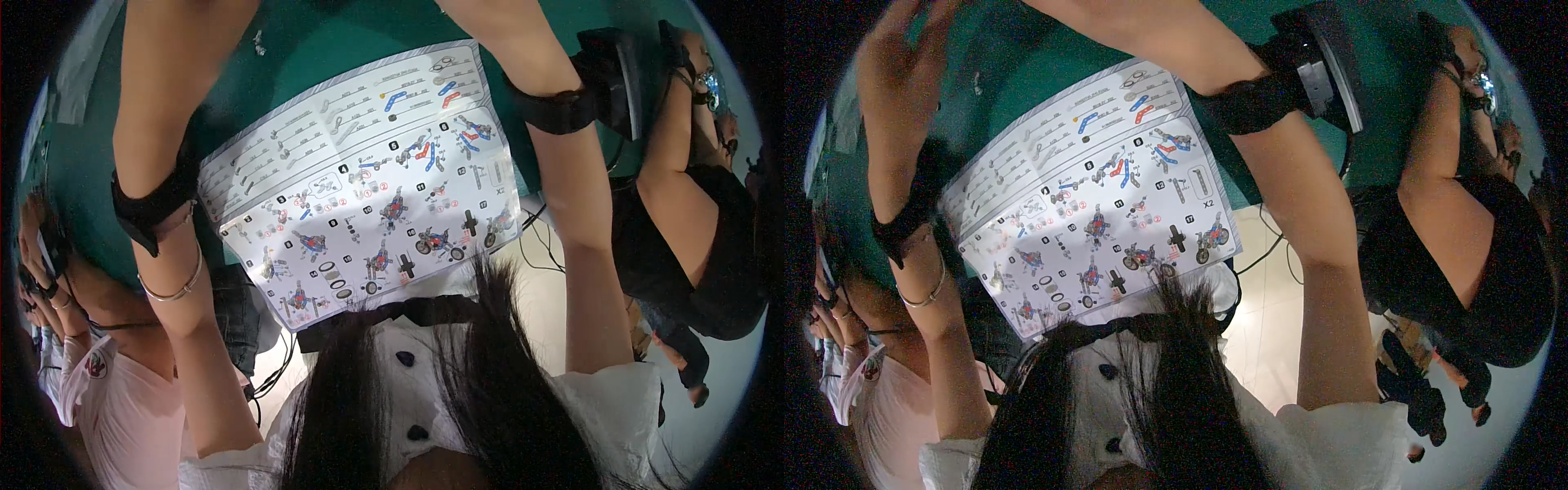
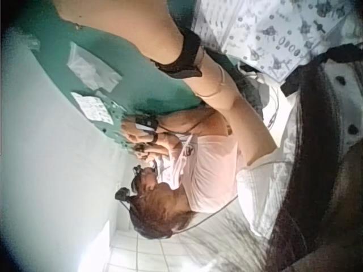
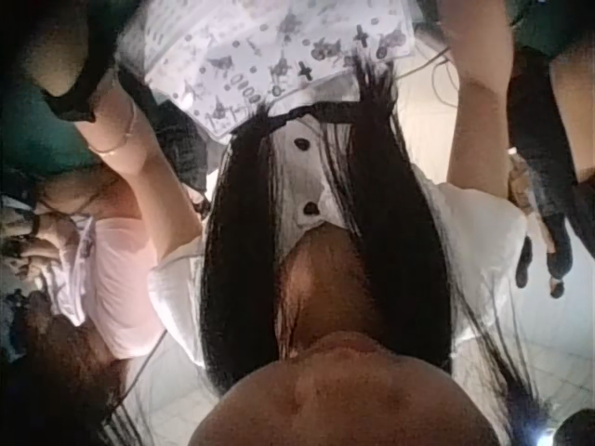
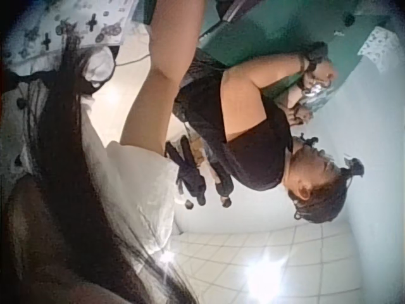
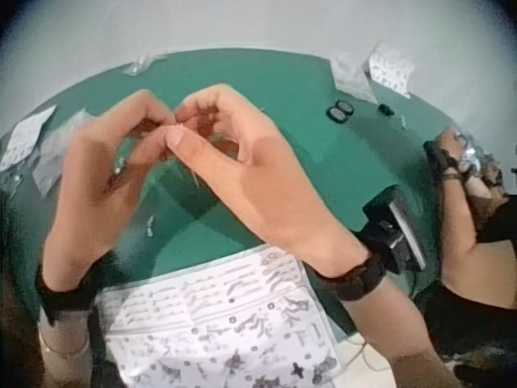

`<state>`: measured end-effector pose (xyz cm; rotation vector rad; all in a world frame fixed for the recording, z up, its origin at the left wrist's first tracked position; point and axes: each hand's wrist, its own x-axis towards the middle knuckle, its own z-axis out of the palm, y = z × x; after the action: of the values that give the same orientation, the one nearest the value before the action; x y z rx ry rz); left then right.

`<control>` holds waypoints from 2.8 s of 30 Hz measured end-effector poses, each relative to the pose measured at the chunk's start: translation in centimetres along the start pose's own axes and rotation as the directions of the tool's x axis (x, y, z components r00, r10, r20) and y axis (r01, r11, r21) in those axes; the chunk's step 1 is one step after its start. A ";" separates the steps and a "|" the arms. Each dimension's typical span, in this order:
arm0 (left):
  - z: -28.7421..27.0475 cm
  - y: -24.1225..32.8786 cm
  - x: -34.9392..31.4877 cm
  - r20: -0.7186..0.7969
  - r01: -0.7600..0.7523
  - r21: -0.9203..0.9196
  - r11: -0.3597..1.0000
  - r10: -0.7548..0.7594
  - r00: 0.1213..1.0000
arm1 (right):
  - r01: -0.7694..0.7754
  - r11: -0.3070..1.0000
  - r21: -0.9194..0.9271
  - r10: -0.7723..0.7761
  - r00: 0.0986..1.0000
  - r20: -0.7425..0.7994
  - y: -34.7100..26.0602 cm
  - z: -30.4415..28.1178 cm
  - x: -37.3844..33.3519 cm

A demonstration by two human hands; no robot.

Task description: Assembling a toy robot or vehicle from parts using a manual.

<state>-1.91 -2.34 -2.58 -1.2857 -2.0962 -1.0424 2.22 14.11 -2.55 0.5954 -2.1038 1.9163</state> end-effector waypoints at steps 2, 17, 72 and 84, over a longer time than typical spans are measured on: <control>0.3 -0.5 -0.4 0.045 0.104 0.050 0.993 -0.106 0.993 | 0.032 0.997 0.074 -0.035 0.999 0.039 2.5 -0.6 0.3; -0.2 0.1 -0.3 -0.027 0.260 -0.032 0.965 -0.261 0.965 | 0.018 0.967 0.253 -0.035 0.998 0.061 2.3 -0.2 0.8; 0.5 0.9 -0.3 0.105 0.127 0.104 0.986 -0.138 0.985 | -0.411 0.841 0.352 0.321 0.903 0.286 0.2 -1.0 -0.4; 0.4 -0.8 -0.2 -0.105 0.064 0.099 0.993 -0.054 0.993 | 0.173 0.970 -0.170 -0.170 0.985 0.030 2.7 0.5 1.0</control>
<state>-2.52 -2.39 -3.26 -1.1040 -2.0925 -0.9908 0.14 13.68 -4.57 0.7298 -2.1230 1.6235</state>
